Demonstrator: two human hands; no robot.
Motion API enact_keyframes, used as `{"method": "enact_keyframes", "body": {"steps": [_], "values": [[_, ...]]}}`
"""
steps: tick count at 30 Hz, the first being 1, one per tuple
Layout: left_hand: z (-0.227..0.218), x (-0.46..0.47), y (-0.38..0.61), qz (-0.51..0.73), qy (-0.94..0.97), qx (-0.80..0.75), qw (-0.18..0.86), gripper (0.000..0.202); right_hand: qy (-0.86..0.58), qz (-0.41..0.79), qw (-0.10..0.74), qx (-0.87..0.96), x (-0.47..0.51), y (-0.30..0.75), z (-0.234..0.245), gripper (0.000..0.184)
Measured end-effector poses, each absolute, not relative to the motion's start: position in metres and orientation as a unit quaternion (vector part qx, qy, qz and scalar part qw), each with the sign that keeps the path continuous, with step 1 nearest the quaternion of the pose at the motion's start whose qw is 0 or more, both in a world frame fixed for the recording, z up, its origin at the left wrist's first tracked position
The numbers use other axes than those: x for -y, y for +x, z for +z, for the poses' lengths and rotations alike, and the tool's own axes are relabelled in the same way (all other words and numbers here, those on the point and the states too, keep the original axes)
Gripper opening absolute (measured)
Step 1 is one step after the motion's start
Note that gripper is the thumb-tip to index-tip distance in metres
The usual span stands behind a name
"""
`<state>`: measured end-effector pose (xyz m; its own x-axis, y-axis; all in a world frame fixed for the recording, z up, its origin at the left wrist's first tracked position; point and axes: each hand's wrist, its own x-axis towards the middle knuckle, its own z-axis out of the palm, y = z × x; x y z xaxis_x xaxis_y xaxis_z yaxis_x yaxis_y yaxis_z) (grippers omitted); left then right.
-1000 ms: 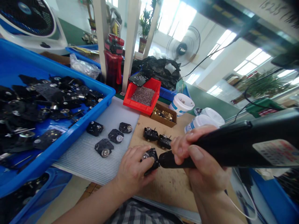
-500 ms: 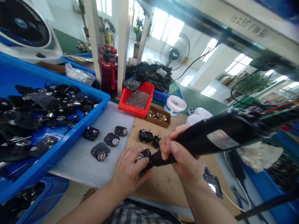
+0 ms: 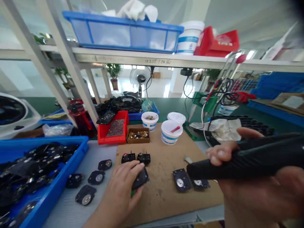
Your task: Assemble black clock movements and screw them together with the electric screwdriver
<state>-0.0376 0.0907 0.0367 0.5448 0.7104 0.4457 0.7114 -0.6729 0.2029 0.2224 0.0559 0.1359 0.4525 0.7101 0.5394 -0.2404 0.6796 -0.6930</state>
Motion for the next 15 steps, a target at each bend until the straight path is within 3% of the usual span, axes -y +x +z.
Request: {"method": "enact_keyframes", "body": {"steps": [6, 13, 15], "values": [[0.029, -0.114, 0.024, -0.076, -0.92, 0.383, -0.025, 0.052, -0.304, 0.325, 0.827, 0.344, -0.041, 0.253, 0.12, 0.041], [0.027, -0.105, 0.053, -0.055, -0.864, 0.493, -0.093, 0.064, -0.296, 0.309, 0.832, 0.352, -0.028, 0.288, 0.105, 0.051], [0.022, -0.096, 0.076, -0.054, -0.847, 0.507, -0.146, 0.079, -0.292, 0.31, 0.84, 0.335, -0.026, 0.287, 0.104, 0.052]]}}
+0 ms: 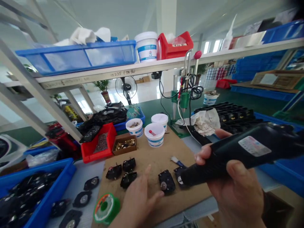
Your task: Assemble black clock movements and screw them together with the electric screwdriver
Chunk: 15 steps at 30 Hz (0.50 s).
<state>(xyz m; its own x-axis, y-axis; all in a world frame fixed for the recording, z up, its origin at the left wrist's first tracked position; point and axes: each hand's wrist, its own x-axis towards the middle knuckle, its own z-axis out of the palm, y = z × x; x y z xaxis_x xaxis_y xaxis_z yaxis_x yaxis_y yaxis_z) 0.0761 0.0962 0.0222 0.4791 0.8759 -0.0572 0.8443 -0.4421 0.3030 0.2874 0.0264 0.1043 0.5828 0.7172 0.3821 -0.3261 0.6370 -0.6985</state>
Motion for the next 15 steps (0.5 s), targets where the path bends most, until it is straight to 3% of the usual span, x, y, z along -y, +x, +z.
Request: {"method": "enact_keyframes", "body": {"steps": [5, 11, 15], "values": [[0.004, -0.092, 0.134, 0.068, 0.813, -0.535, 0.219, 0.103, -0.268, 0.303, 0.844, 0.353, -0.022, 0.285, 0.102, 0.05], [-0.003, -0.088, 0.146, 0.11, 0.807, -0.524, 0.248, 0.081, -0.267, 0.295, 0.827, 0.398, -0.017, 0.292, 0.096, 0.044], [0.011, -0.081, 0.108, 0.14, 0.8, -0.523, 0.261, 0.083, -0.261, 0.305, 0.809, 0.429, -0.019, 0.287, 0.096, 0.038]]}}
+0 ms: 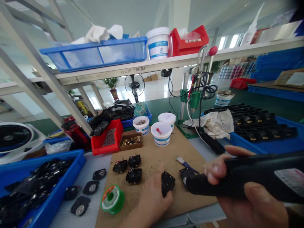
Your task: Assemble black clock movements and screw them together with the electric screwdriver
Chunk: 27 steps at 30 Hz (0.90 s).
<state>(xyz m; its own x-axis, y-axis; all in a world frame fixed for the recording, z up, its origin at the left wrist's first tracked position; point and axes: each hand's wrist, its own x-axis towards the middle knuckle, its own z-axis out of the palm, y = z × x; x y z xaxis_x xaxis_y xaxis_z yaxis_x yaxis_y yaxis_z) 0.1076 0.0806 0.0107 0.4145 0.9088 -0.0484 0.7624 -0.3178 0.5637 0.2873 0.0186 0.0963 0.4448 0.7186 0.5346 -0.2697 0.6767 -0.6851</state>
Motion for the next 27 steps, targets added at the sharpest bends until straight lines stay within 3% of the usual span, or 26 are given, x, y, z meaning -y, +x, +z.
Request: {"method": "enact_keyframes", "body": {"steps": [9, 18, 27], "values": [[0.056, -0.073, -0.066, 0.241, 0.694, -0.655, 0.178, 0.073, -0.298, 0.367, 0.764, 0.439, -0.03, 0.241, 0.094, 0.036], [0.013, -0.071, -0.086, 0.278, 0.73, -0.594, 0.193, 0.07, -0.229, 0.487, 0.713, 0.449, -0.059, 0.17, 0.109, 0.032], [-0.027, -0.065, -0.074, 0.432, 0.656, -0.535, 0.311, 0.057, -0.223, 0.598, 0.623, 0.453, -0.1, 0.069, 0.115, 0.029]]}}
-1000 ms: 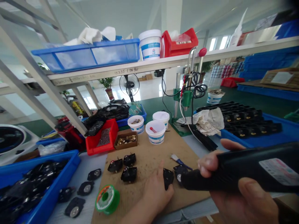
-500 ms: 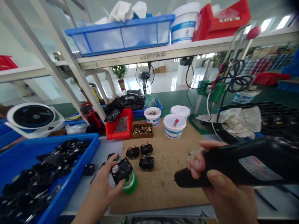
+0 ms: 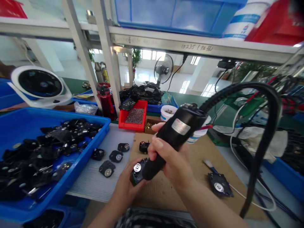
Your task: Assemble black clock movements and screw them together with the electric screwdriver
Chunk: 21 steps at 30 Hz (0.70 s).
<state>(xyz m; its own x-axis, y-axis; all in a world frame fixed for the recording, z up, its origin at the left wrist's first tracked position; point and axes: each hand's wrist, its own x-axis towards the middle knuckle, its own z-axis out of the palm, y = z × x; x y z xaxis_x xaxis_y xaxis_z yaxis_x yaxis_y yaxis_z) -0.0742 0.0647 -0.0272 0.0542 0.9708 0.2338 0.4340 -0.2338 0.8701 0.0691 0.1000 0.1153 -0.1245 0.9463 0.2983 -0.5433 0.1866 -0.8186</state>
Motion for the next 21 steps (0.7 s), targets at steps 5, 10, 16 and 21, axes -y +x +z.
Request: {"method": "enact_keyframes", "body": {"steps": [5, 10, 16, 21], "values": [[-0.041, -0.063, -0.065, 0.479, 0.605, -0.521, 0.365, 0.048, -0.246, 0.606, 0.583, 0.481, -0.109, 0.035, 0.114, 0.032], [-0.042, -0.062, -0.066, 0.503, 0.58, -0.506, 0.394, 0.043, -0.248, 0.6, 0.577, 0.495, -0.114, 0.026, 0.108, 0.031], [-0.044, -0.063, -0.066, 0.509, 0.578, -0.49, 0.407, 0.038, -0.26, 0.586, 0.566, 0.517, -0.114, 0.021, 0.104, 0.031], [-0.042, -0.063, -0.066, 0.512, 0.577, -0.484, 0.414, 0.039, -0.274, 0.575, 0.569, 0.52, -0.111, 0.02, 0.107, 0.032]]}}
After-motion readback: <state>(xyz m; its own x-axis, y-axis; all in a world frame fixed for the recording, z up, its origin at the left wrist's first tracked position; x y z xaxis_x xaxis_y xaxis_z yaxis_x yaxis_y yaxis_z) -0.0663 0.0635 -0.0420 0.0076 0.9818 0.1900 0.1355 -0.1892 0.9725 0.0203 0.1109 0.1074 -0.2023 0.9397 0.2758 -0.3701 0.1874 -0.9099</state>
